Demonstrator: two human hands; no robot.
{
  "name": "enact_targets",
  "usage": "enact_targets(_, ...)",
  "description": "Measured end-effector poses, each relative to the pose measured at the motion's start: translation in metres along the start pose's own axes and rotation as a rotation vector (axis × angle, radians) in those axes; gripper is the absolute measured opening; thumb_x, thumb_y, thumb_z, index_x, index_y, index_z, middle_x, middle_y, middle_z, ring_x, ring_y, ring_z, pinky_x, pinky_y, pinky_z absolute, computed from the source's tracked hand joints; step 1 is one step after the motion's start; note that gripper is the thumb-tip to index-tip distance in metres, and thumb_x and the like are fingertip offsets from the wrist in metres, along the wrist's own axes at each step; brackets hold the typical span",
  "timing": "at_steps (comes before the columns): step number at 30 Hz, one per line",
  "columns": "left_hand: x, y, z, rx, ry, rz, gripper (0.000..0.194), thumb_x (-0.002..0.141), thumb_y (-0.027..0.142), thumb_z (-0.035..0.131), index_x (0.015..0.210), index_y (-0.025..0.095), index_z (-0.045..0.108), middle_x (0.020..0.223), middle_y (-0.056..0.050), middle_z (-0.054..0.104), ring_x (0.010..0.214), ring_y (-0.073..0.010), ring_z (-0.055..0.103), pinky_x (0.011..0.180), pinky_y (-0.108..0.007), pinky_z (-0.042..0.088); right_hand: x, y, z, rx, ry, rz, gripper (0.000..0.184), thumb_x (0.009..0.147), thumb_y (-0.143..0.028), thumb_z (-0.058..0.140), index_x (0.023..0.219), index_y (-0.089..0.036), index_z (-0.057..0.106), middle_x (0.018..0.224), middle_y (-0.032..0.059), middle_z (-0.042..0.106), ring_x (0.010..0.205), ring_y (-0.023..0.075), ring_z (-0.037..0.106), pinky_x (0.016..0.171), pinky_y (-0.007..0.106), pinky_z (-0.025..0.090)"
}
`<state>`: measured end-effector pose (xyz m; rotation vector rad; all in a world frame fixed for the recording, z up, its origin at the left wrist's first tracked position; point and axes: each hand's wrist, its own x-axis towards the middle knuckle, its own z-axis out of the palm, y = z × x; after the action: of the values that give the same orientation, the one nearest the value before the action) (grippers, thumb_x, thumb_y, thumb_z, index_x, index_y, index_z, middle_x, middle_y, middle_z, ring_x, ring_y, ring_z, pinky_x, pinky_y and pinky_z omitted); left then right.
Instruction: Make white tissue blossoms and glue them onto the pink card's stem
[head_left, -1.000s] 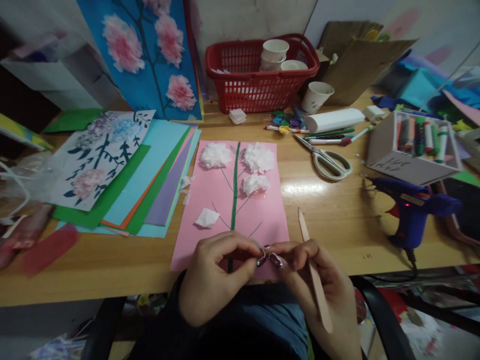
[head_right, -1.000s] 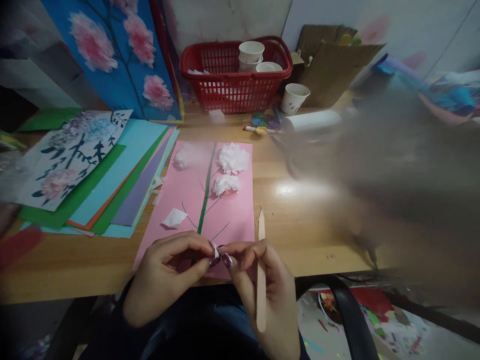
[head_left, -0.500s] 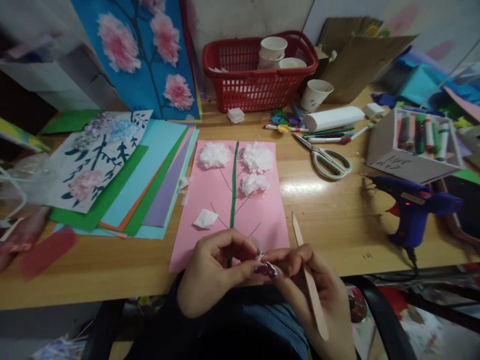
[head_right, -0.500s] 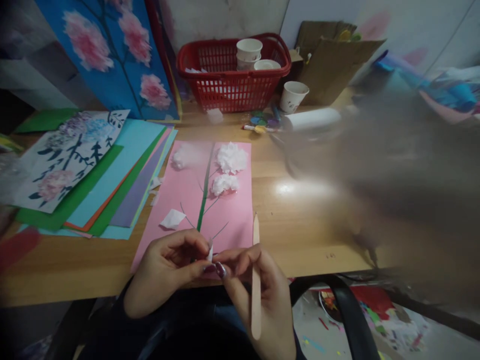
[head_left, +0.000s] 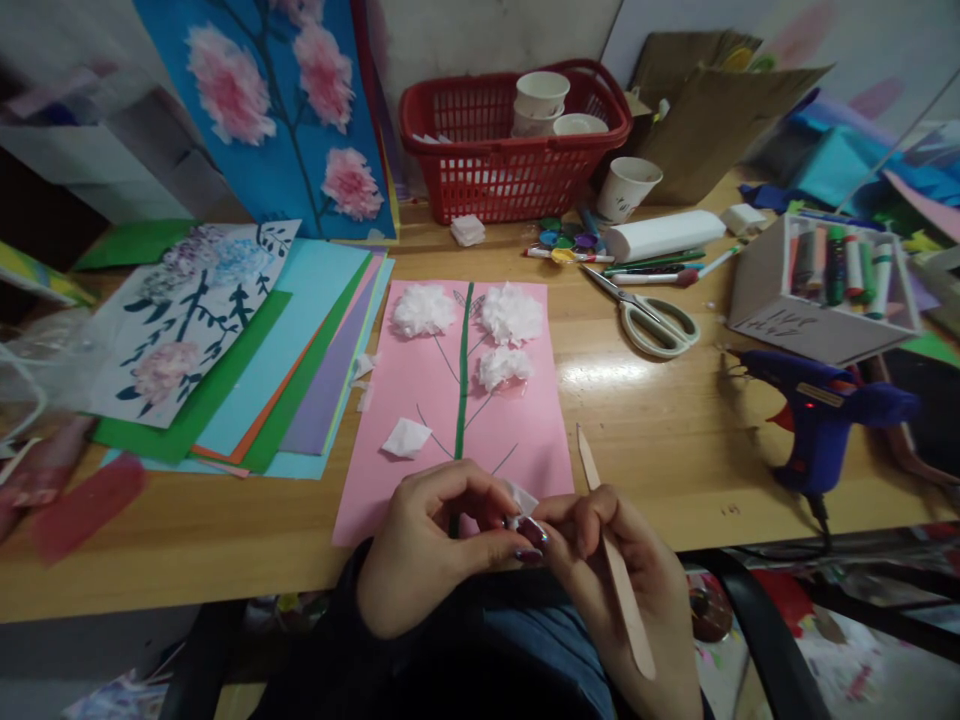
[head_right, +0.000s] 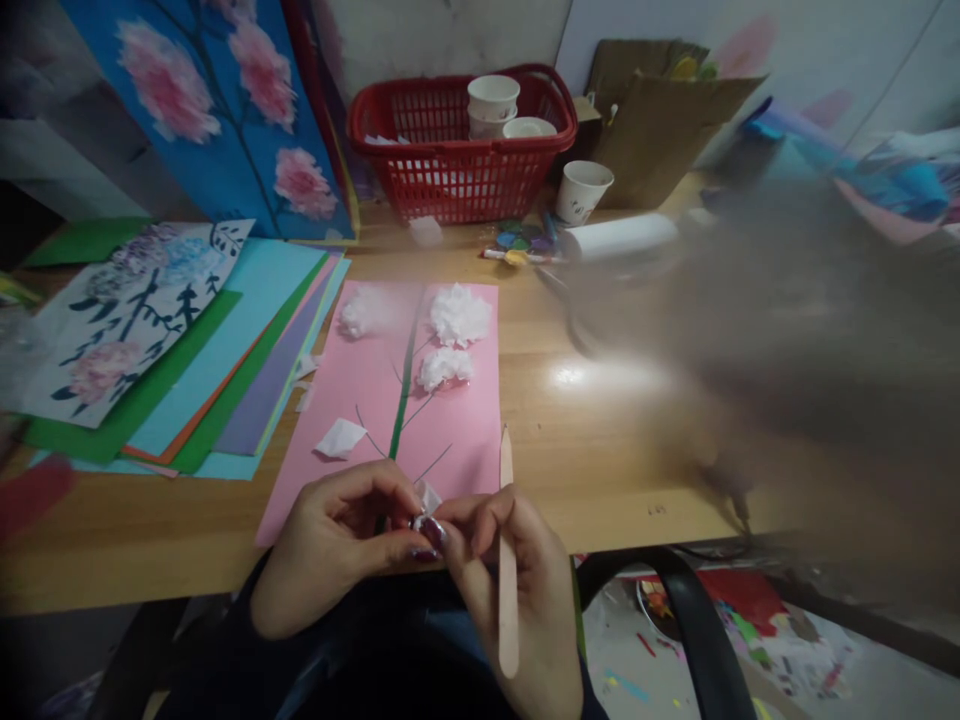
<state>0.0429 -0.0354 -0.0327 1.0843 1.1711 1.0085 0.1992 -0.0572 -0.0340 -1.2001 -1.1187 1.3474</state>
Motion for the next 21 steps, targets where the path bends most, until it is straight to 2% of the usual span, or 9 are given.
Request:
enact_targets(4, -0.0005, -0.0011, -0.0010, 0.033, -0.013, 0.042, 0.016, 0.067, 0.005, 0.078, 0.073, 0.018, 0.070, 0.070, 0.002, 0.066, 0.062, -0.0093, 0.058, 0.054, -0.018, 0.043, 0.0025, 0.0006, 0.0003, 0.019, 0.004, 0.015, 0.027, 0.085, -0.022, 0.069, 0.072, -0.022, 0.045, 0.081, -0.0023, 0.068, 0.067, 0.0074, 0.064, 0.064, 0.015, 0.054)
enact_targets(7, -0.0003, -0.0019, -0.0043, 0.100, -0.040, 0.172, 0.015, 0.074, 0.007, 0.074, 0.083, 0.019, 0.075, 0.078, 0.000, 0.066, 0.070, -0.0109, 0.060, 0.061, -0.020, 0.047, 0.0050, 0.0005, -0.0005, 0.036, 0.024, 0.000, 0.026, 0.085, -0.021, 0.068, 0.073, -0.022, 0.045, 0.079, -0.0018, 0.068, 0.067, 0.0080, 0.064, 0.061, 0.014, 0.053)
enact_targets(12, -0.0020, -0.0025, -0.0083, 0.253, -0.040, 0.372, 0.033, 0.080, 0.001, 0.061, 0.100, 0.022, 0.076, 0.095, -0.004, 0.064, 0.092, -0.0140, 0.061, 0.079, -0.024, 0.052, 0.0066, 0.0000, -0.0030, 0.103, 0.028, 0.044, 0.025, 0.084, -0.022, 0.069, 0.074, -0.023, 0.047, 0.084, 0.0009, 0.073, 0.069, 0.0110, 0.067, 0.069, 0.020, 0.056)
enact_targets(17, -0.0059, -0.0036, -0.0065, 0.287, -0.089, 0.442, 0.046, 0.083, -0.001, 0.050, 0.114, 0.026, 0.072, 0.105, -0.005, 0.062, 0.098, -0.0146, 0.061, 0.079, -0.024, 0.054, 0.0045, 0.0016, -0.0049, 0.123, 0.045, 0.082, 0.028, 0.081, -0.022, 0.072, 0.073, -0.023, 0.045, 0.087, 0.0024, 0.075, 0.066, 0.0118, 0.066, 0.066, 0.022, 0.055)
enact_targets(21, -0.0068, -0.0060, -0.0060, 0.300, -0.077, 0.458, 0.049, 0.084, 0.000, 0.051, 0.118, 0.030, 0.069, 0.106, -0.003, 0.061, 0.100, -0.0144, 0.060, 0.081, -0.024, 0.054, 0.0044, 0.0027, -0.0054, 0.080, 0.063, 0.069, 0.026, 0.083, -0.024, 0.070, 0.073, -0.023, 0.046, 0.084, 0.0022, 0.076, 0.057, 0.0103, 0.061, 0.060, 0.021, 0.053)
